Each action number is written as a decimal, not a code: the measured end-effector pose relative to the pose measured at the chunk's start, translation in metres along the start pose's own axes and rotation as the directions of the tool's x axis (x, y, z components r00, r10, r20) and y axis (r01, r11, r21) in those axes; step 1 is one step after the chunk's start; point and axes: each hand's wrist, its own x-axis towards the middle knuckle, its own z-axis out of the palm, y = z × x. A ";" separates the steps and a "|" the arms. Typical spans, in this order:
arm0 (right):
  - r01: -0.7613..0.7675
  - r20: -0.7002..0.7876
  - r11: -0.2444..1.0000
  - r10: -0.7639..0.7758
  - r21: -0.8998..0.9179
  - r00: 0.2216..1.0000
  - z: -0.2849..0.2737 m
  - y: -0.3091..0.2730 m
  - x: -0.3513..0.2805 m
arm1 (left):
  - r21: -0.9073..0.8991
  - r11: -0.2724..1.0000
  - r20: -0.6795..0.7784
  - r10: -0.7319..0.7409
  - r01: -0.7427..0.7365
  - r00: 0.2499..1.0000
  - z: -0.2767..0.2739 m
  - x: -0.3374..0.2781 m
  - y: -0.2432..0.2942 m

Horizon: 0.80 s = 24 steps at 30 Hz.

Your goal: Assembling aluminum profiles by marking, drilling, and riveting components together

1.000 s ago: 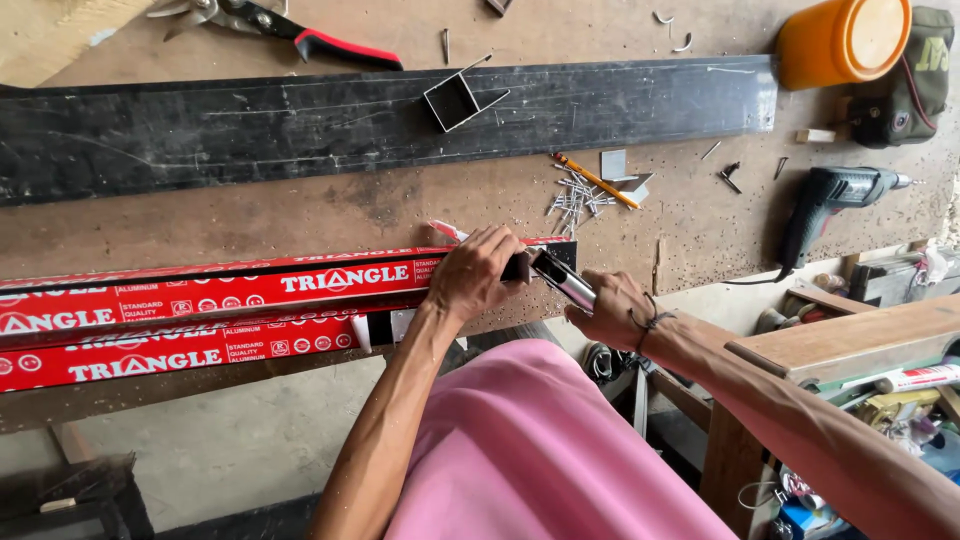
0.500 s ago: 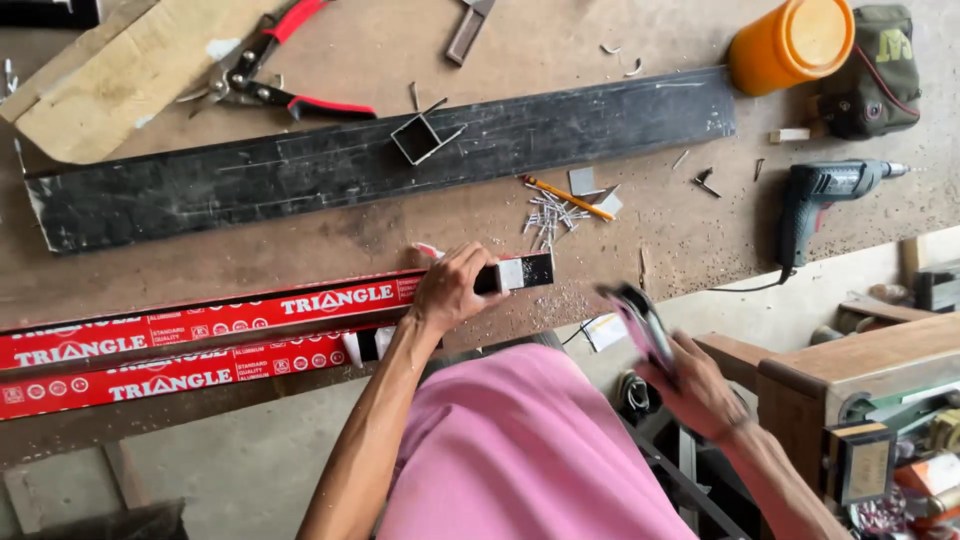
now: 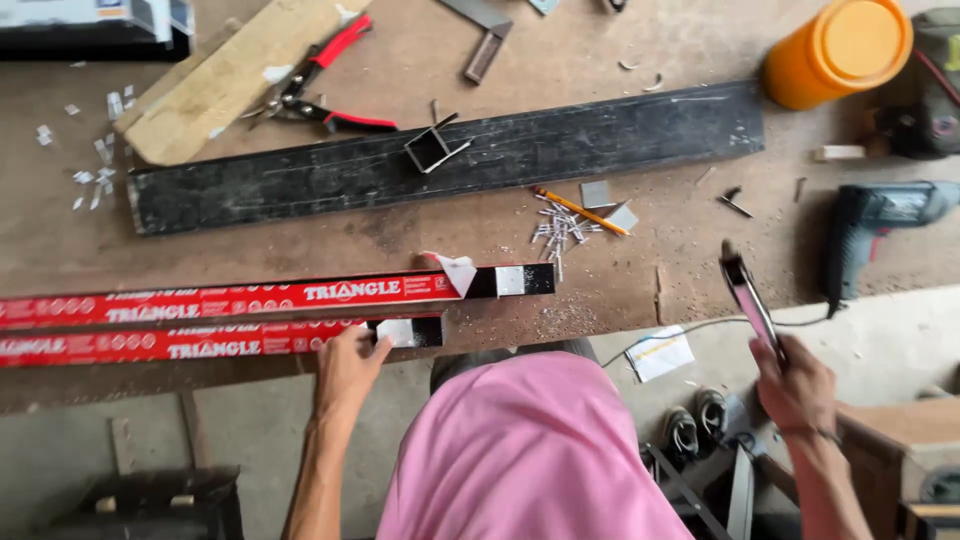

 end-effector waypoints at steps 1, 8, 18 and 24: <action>0.097 -0.123 0.991 -0.085 0.094 0.989 0.018 -0.005 0.023 | -0.094 0.989 -0.064 0.112 -0.118 0.992 0.018 -0.002 -0.010; 0.275 -0.315 0.952 -0.221 0.138 0.923 0.074 -0.037 0.100 | -0.113 0.989 -0.045 0.085 -0.090 0.995 0.038 -0.020 0.039; 0.761 -0.558 0.616 -0.567 0.202 0.606 0.005 -0.172 0.029 | -0.371 0.891 -0.053 0.260 -0.261 0.964 0.058 -0.043 0.132; 0.844 -0.453 0.479 -0.713 0.242 0.535 0.031 -0.241 -0.020 | -0.430 0.892 -0.386 -0.039 -0.142 0.922 0.034 -0.040 0.051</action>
